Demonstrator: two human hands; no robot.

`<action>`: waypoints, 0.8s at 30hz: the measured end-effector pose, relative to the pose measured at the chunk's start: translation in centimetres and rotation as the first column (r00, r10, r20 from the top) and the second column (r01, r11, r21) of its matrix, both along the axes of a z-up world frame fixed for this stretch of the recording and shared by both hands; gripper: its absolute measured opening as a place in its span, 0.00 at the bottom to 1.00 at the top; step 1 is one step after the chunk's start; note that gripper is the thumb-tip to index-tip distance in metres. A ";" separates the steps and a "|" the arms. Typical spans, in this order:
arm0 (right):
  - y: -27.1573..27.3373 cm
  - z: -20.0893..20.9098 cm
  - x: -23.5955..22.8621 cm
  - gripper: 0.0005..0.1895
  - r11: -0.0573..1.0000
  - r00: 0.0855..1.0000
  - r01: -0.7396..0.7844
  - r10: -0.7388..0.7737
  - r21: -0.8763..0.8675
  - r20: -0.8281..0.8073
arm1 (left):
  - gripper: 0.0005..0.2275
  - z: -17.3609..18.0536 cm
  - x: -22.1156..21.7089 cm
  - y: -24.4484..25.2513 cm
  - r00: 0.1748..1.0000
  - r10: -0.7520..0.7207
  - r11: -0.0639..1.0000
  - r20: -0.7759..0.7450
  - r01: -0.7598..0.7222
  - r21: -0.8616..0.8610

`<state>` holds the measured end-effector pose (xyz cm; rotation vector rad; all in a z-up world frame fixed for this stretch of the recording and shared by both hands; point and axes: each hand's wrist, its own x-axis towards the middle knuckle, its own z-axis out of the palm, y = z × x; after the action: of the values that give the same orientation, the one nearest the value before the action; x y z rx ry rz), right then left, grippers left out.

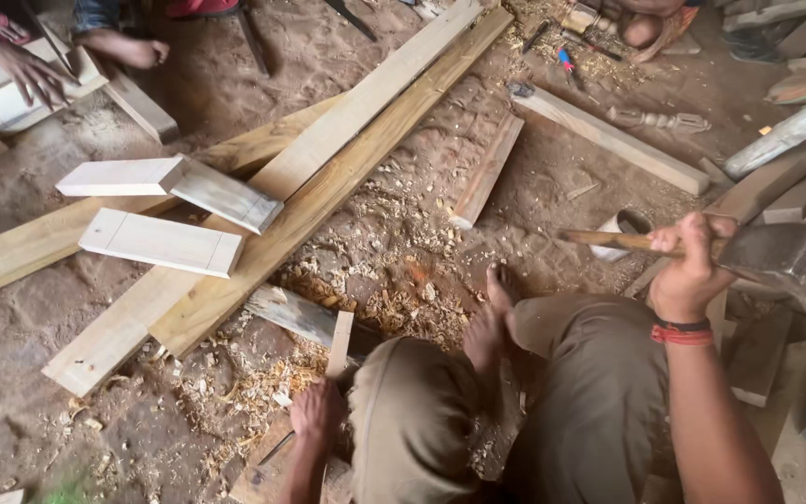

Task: The person uses a chisel and mallet to carve and shape a piece of wood. They repeatedly strike the chisel to remove wood shavings, adjust the wood's position, and occasionally inspect the surface.

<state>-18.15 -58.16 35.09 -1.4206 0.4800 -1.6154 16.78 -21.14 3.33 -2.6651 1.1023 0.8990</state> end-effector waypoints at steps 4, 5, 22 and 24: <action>-0.3 -1.2 -2.7 0.05 0.995 0.996 0.091 -0.089 0.049 -0.032 | 0.09 0.0 -1.3 -0.1 0.998 0.055 0.995 -0.001 -0.055 -0.079; -0.4 -1.3 -3.3 0.05 0.984 0.984 0.168 -0.165 0.058 -0.061 | 0.08 0.3 -1.0 -0.5 0.998 0.055 0.997 -0.018 -0.056 -0.061; 1.8 -7.3 -15.7 0.12 0.970 0.975 0.178 -0.150 0.167 -0.166 | 0.08 4.2 -0.9 -1.0 0.995 0.021 0.999 -0.093 -0.025 -0.043; 2.9 -9.4 -17.6 0.12 0.962 0.975 0.161 -0.120 0.221 -0.188 | 0.10 3.2 -1.0 -0.1 0.996 -0.021 1.000 -0.089 0.019 -0.015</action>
<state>-35.77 -55.30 25.69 -1.3763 0.8629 -1.4948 15.73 -21.20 6.52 -2.6432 1.1557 1.0195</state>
